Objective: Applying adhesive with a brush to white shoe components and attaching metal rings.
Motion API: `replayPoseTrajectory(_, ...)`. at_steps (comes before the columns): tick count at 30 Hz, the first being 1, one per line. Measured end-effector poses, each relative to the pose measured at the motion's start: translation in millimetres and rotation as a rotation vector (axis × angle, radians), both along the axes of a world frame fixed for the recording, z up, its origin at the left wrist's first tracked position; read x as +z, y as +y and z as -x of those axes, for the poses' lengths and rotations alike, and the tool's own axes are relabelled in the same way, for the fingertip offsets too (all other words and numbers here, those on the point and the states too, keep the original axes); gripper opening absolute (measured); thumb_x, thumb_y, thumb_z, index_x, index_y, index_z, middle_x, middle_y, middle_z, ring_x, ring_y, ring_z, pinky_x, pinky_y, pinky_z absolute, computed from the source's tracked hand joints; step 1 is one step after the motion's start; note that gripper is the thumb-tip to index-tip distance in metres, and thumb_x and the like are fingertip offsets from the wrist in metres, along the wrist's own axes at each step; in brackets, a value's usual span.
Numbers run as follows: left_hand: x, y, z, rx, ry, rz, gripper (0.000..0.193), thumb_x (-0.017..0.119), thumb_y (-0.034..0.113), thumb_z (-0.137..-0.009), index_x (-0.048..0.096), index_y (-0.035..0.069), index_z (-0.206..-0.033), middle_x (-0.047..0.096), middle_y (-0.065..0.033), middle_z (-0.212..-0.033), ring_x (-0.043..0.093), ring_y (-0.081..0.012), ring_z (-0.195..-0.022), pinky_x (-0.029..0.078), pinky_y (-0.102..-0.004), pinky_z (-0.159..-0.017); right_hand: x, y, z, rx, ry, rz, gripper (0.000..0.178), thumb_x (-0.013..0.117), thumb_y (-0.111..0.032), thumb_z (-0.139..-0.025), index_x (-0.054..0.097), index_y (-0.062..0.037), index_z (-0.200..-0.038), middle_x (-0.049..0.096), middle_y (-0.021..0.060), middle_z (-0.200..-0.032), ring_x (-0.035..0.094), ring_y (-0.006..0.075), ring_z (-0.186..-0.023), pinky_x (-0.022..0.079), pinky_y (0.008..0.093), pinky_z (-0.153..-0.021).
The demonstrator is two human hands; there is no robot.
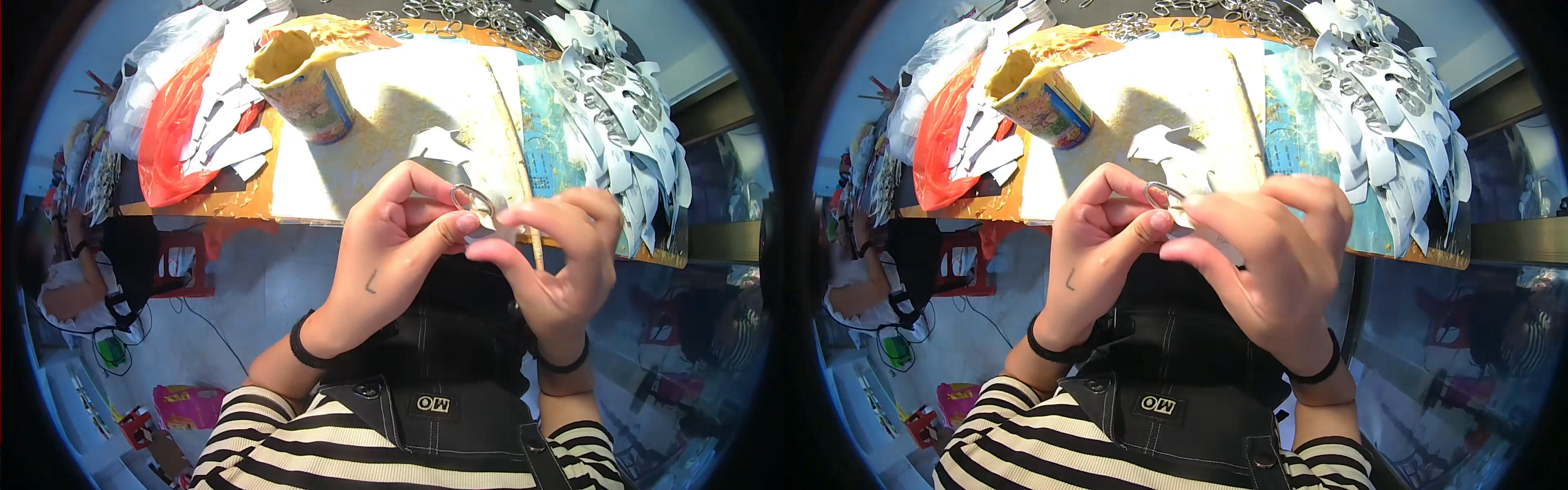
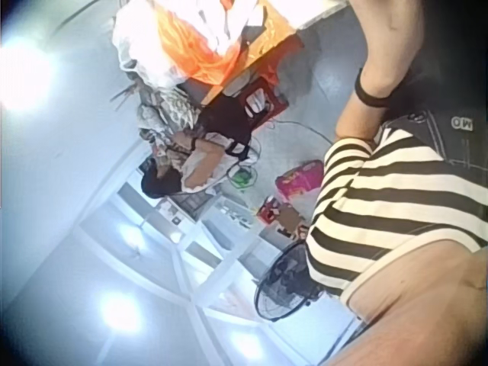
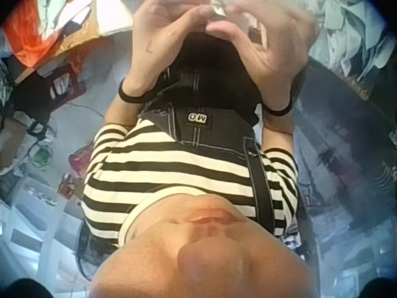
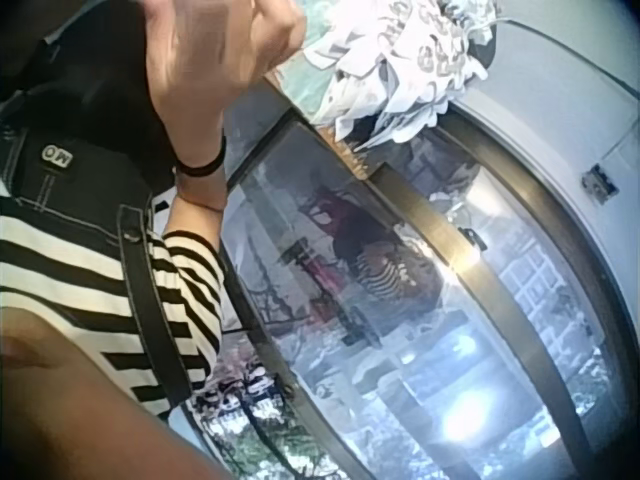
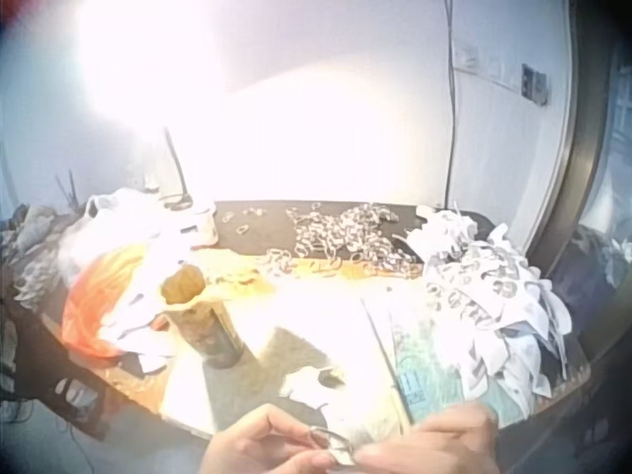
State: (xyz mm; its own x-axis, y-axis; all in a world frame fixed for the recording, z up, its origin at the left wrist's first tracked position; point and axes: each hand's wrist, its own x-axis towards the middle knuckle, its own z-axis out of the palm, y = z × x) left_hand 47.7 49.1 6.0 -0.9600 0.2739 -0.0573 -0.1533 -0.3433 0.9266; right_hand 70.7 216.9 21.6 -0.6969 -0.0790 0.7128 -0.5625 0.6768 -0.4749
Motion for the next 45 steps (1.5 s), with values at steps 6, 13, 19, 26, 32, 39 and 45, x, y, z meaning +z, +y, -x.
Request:
replayPoseTrajectory(6,4.2,1.5,-3.4,0.027,0.072,0.061,0.014,0.062,0.006,-0.089,0.049,0.001,-0.093,0.066,-0.0081,-0.092,0.063,-0.0086,-0.082,0.051,-0.0206,-0.07,-1.9,-5.9,8.9,-0.104,0.102,-0.275,0.025,0.074,-0.006,-0.061,0.069,-0.0116,-0.085,0.064,-0.0027,-0.081,0.053,0.0178,-0.078,0.038,0.0325,-0.078)
replayPoseTrajectory(13,2.6,7.8,-9.8,0.018,-0.081,-0.154,0.016,0.063,0.001,-0.086,0.049,0.001,-0.091,0.065,-0.0084,-0.09,0.064,-0.0102,-0.082,0.051,-0.0198,-0.07,-24.7,-19.6,11.1,-0.169,0.081,0.078,0.008,0.069,-0.007,-0.074,0.064,-0.0078,-0.081,0.061,0.0011,-0.08,0.05,0.0191,-0.075,0.038,0.0311,-0.078)
replayPoseTrajectory(19,-6.6,3.2,0.0,0.008,-0.016,-0.02,0.016,0.063,-0.001,-0.083,0.054,-0.002,-0.097,0.064,-0.0068,-0.091,0.062,-0.0089,-0.081,0.051,-0.0212,-0.071,-28.8,-17.8,5.5,0.148,-0.356,0.598,0.007,0.062,-0.007,-0.082,0.057,-0.003,-0.084,0.058,0.0076,-0.083,0.051,0.0213,-0.081,0.039,0.0302,-0.077)
replayPoseTrajectory(26,-18.2,1.6,3.3,0.06,0.126,0.133,0.014,0.061,0.001,-0.082,0.063,-0.006,-0.094,0.061,-0.0066,-0.091,0.061,-0.0101,-0.082,0.05,-0.0225,-0.071,-22.3,-9.8,4.3,-0.052,-0.168,0.157,0.019,0.081,-0.012,-0.061,0.069,-0.013,-0.075,0.05,-0.0015,-0.079,0.048,0.0188,-0.08,0.038,0.0344,-0.084)
replayPoseTrajectory(32,-6.0,-4.4,4.3,-0.042,-0.007,-0.01,0.017,0.059,0.0,-0.082,0.066,-0.006,-0.097,0.06,-0.007,-0.092,0.062,-0.0118,-0.08,0.051,-0.0233,-0.071,-22.3,-6.0,2.8,-0.106,0.053,0.018,0.023,0.084,-0.011,-0.057,0.074,-0.0103,-0.077,0.044,-0.0019,-0.078,0.047,0.0137,-0.079,0.032,0.0407,-0.1)
replayPoseTrajectory(39,-11.1,-6.8,2.2,-0.062,0.023,0.045,0.019,0.06,0.002,-0.083,0.067,-0.003,-0.101,0.06,-0.0057,-0.088,0.061,-0.0098,-0.076,0.05,-0.0211,-0.066,-39.2,-20.5,13.2,-0.069,-0.041,0.339,0.019,0.083,-0.011,-0.06,0.071,-0.013,-0.075,0.047,0.0003,-0.079,0.048,0.0148,-0.081,0.036,0.0373,-0.09)
replayPoseTrajectory(45,-7.7,-10.2,2.6,-0.065,0.0,0.115,0.021,0.065,0.005,-0.082,0.067,-0.002,-0.102,0.061,-0.004,-0.086,0.059,-0.007,-0.073,0.048,-0.0188,-0.064,-39.3,-18.9,23.9,0.132,-0.28,0.564,0.019,0.08,-0.009,-0.069,0.063,-0.0058,-0.077,0.048,0.0044,-0.088,0.048,0.015,-0.085,0.039,0.0266,-0.079)
